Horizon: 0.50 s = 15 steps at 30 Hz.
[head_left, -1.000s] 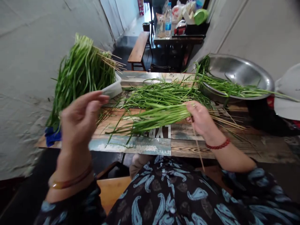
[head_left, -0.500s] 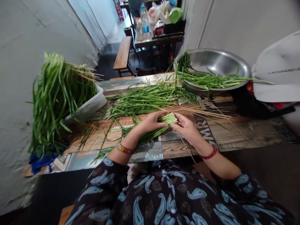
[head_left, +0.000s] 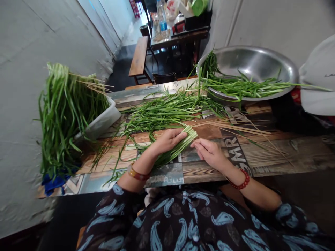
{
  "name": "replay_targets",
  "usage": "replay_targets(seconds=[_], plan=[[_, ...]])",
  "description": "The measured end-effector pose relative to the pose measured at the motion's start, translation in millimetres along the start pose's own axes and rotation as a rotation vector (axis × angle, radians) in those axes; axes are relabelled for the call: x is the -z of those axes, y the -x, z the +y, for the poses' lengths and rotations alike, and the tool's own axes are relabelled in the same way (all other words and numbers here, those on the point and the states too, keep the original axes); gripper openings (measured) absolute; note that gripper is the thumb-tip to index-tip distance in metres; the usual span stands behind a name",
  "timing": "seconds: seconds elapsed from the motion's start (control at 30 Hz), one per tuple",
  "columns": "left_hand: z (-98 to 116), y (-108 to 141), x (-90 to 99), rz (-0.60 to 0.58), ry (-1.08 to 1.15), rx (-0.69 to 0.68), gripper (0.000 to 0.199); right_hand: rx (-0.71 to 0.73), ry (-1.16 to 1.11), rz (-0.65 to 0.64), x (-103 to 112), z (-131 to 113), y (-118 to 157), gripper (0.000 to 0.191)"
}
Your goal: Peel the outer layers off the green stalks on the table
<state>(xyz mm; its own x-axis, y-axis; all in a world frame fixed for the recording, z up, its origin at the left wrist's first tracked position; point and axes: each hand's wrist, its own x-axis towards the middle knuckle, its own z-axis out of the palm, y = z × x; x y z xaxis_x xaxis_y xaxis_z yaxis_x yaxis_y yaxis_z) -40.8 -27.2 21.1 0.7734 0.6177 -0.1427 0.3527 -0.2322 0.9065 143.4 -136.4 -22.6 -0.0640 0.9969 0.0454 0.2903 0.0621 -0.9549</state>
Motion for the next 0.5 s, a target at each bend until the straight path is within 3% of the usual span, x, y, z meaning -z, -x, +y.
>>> replay_targets(seconds=[0.2,0.5], plan=[[-5,-4,-3.8,-0.055,0.136,0.036,0.046,0.065,0.115,-0.001,8,2,-3,0.03],[-9,-5,-7.1,-0.163,0.199,0.089,0.05,-0.137,-0.067,-0.132,7,9,2,0.034]])
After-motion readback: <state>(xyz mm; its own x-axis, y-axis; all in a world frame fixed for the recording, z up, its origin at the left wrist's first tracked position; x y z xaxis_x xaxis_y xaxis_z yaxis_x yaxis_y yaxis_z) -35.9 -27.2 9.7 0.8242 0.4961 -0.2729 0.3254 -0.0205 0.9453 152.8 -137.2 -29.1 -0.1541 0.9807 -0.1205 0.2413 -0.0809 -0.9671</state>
